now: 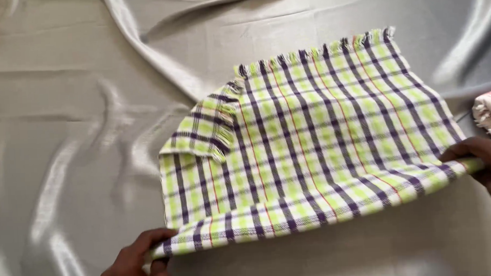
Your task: Rolling and folding a patterned towel on a cloth-covered surface on the floor.
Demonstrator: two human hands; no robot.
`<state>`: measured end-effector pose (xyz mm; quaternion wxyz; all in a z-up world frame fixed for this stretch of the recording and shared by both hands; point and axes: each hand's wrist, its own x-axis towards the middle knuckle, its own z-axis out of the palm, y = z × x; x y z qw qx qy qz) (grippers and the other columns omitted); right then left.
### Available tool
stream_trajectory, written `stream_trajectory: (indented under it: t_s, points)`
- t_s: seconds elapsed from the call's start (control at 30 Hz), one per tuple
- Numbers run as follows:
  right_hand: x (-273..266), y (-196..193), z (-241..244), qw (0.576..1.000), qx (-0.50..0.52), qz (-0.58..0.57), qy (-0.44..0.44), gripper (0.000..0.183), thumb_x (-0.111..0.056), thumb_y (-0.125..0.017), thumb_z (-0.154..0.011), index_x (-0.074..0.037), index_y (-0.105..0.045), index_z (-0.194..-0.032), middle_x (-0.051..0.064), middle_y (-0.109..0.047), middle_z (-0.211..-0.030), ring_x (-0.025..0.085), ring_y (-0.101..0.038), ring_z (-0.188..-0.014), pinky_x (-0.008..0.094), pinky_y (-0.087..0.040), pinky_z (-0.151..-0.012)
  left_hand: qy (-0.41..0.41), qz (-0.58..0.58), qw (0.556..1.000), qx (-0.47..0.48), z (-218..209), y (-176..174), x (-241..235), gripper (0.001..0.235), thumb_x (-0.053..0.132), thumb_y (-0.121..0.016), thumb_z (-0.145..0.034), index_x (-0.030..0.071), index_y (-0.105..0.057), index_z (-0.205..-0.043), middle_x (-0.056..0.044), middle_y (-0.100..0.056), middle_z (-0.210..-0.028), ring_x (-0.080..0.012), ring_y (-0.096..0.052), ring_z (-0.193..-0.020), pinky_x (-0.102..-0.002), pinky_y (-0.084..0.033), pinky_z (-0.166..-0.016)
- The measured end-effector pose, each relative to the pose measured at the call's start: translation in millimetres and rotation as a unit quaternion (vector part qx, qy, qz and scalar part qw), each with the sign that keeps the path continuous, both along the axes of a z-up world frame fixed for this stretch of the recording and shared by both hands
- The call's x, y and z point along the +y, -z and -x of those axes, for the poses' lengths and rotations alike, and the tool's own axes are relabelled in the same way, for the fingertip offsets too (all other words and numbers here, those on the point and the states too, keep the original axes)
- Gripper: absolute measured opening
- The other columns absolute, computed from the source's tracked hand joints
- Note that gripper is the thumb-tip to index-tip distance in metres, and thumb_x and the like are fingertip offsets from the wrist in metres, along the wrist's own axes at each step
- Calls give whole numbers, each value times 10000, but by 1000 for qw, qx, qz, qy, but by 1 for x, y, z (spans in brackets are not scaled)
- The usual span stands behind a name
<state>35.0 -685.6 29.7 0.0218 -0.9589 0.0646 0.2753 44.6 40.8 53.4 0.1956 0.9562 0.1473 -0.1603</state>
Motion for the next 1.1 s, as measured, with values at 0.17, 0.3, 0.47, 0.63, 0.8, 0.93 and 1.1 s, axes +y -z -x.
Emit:
stream_trajectory:
  t_s: [0.17,0.3,0.47,0.63,0.8,0.93,1.1]
  points:
    - [49,-42,-33,951,-162,-223,140,419,114,-672,-756,-38,-674,-1147,148,-760,-968,200,-785,-900,389,-607,-851,-48,429,888,160,-37,83,101,661,37,-750,-839,54,-534,-1464,-215,-671,-1296,-382,-767,-1069,-485,-598,-904]
    - [-28,41,-33,913,-102,-300,256,702,220,-478,-639,-30,-561,-1290,247,-681,-1029,355,-708,-888,525,-647,-767,-46,390,907,154,-62,68,88,799,65,-803,-813,116,-434,-1520,-213,-644,-1310,-282,-747,-1186,-433,-578,-1005]
    - [57,-22,-59,963,-138,-120,199,579,42,-596,-812,-71,-662,-1376,151,-766,-1042,282,-782,-841,416,-690,-818,-65,290,952,78,-69,33,39,807,137,-857,-792,118,-466,-1498,-185,-726,-1192,-269,-732,-1187,-442,-595,-1001]
    - [125,-60,-75,960,-248,122,-35,565,-225,-722,-777,-214,-620,-1333,37,-689,-1312,224,-615,-1289,488,-410,-1194,-93,109,989,36,-77,2,-2,771,250,-834,-826,150,-467,-1497,-139,-703,-1251,-250,-685,-1232,-417,-643,-960]
    - [177,-69,-83,921,-307,190,-145,715,-338,-698,-690,-232,-596,-1390,35,-537,-1542,265,-441,-1481,586,-267,-1218,17,8,997,-71,-77,1,-17,823,281,-876,-755,68,-468,-1438,-186,-688,-1194,-318,-673,-1175,-466,-539,-997]
    - [242,-85,-91,971,-199,-77,-106,520,-370,-554,-933,-164,-573,-1411,56,-492,-1502,254,-420,-1394,500,-243,-1208,34,-2,966,-255,-81,-28,-64,713,154,-779,-736,35,-512,-1386,-189,-681,-1161,-338,-648,-1113,-497,-488,-989]
    - [264,-90,-82,940,-234,-164,-185,472,-390,-523,-972,-91,-585,-1332,92,-501,-1464,259,-432,-1387,463,-299,-1152,111,60,961,-248,-95,-44,-103,666,56,-704,-832,87,-481,-1459,-110,-720,-1096,-304,-647,-1070,-515,-437,-981]
